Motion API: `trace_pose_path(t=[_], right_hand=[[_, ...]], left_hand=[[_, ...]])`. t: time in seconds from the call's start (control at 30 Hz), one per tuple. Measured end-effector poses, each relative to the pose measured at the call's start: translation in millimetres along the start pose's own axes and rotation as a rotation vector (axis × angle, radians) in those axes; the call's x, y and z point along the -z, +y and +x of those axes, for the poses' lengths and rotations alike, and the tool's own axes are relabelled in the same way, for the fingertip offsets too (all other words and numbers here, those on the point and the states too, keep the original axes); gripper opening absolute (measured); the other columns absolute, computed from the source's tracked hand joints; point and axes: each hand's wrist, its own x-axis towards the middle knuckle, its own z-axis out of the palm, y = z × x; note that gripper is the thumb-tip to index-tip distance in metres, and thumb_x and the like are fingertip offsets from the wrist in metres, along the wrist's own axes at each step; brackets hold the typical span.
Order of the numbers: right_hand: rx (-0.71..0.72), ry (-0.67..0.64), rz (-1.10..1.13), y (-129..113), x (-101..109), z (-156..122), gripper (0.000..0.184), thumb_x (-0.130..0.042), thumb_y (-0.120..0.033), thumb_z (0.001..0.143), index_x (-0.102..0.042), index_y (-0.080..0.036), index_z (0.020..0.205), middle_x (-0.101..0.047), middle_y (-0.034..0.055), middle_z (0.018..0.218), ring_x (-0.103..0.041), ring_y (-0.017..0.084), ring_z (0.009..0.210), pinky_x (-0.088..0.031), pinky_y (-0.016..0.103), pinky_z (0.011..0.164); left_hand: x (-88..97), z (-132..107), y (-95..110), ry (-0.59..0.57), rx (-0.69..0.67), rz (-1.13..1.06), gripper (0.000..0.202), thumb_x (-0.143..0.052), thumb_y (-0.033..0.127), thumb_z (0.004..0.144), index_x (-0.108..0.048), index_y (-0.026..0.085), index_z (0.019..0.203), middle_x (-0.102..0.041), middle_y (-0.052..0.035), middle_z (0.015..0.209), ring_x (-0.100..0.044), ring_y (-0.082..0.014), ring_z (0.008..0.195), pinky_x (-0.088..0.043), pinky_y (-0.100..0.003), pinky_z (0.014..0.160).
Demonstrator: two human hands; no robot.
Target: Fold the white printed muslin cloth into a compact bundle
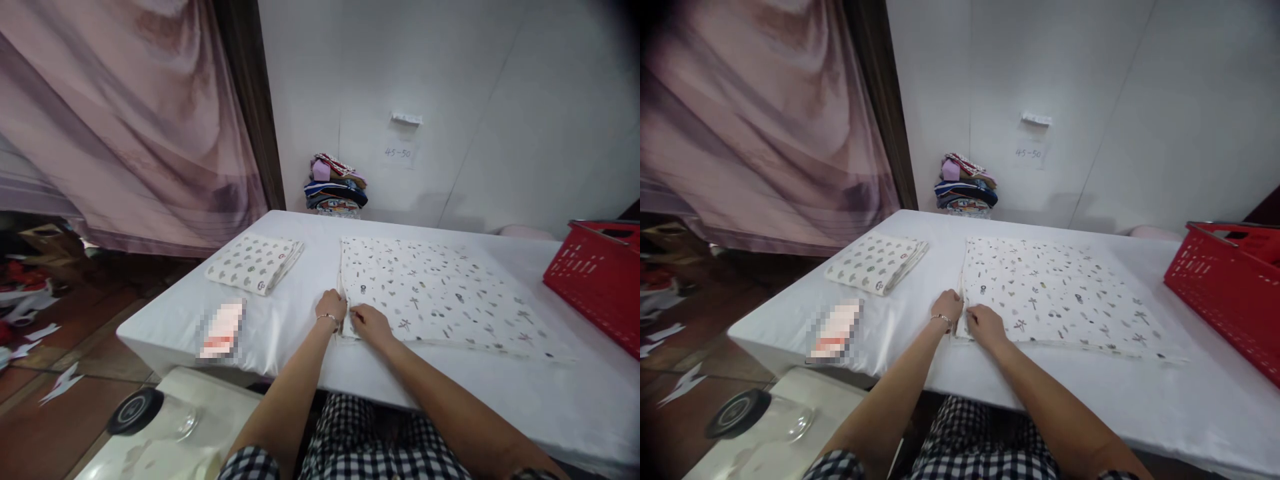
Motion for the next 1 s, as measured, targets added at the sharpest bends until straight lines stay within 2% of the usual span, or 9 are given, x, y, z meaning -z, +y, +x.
trace_pose_path(t=[0.3, 0.43, 0.63, 0.73, 1.0], right_hand=[[-0.019, 0.0, 0.026, 4, -1, 3, 0.029, -0.04, -0.023, 0.083, -0.062, -0.024, 0.102, -0.063, 0.001, 0.102, -0.054, 0.015, 0.096, -0.038, 0.026, 0.08], [0.03, -0.026, -0.002, -1, 4, -2, 0.028, -0.041, -0.023, 0.083, -0.061, -0.022, 0.103, -0.062, 0.0026, 0.096, -0.054, 0.016, 0.092, -0.037, 0.025, 0.076], [0.134, -0.013, -0.069, -11, 6, -15, 0.029, -0.039, -0.036, 0.088, -0.059, -0.021, 0.103, -0.056, 0.0041, 0.09, -0.049, 0.017, 0.092, -0.035, 0.026, 0.075], [0.166, -0.026, -0.109, -13, 6, -17, 0.029, -0.04, -0.039, 0.088, -0.059, -0.02, 0.098, -0.055, 0.0048, 0.09, -0.048, 0.017, 0.091, -0.034, 0.026, 0.076], [0.2, -0.048, -0.144, -11, 5, -18, 0.026, -0.042, -0.038, 0.088, -0.059, -0.02, 0.095, -0.054, 0.0047, 0.091, -0.047, 0.017, 0.09, -0.033, 0.026, 0.075]], left_hand=[[7.0, 1, -13, -0.011, 0.029, -0.05, 0.011, -0.052, 0.024, 0.073, -0.06, 0.019, 0.078, -0.066, -0.0067, 0.084, -0.062, -0.0194, 0.077, -0.045, -0.027, 0.062], [4.4, -1, -13, 0.02, 0.036, -0.038, 0.013, -0.052, 0.026, 0.074, -0.059, 0.019, 0.082, -0.066, -0.0084, 0.089, -0.062, -0.0206, 0.083, -0.046, -0.028, 0.066], [2.4, 1, -8, 0.023, 0.026, -0.014, 0.019, -0.048, 0.034, 0.077, -0.06, 0.02, 0.084, -0.066, -0.0085, 0.091, -0.062, -0.0214, 0.085, -0.045, -0.029, 0.068], [2.9, 1, -8, 0.024, 0.022, 0.005, 0.019, -0.047, 0.033, 0.077, -0.06, 0.02, 0.083, -0.066, -0.0089, 0.092, -0.061, -0.0211, 0.086, -0.045, -0.029, 0.068], [3.6, 4, -9, 0.035, 0.02, 0.026, 0.02, -0.048, 0.031, 0.077, -0.062, 0.019, 0.087, -0.065, -0.0091, 0.097, -0.061, -0.0202, 0.089, -0.044, -0.028, 0.07]])
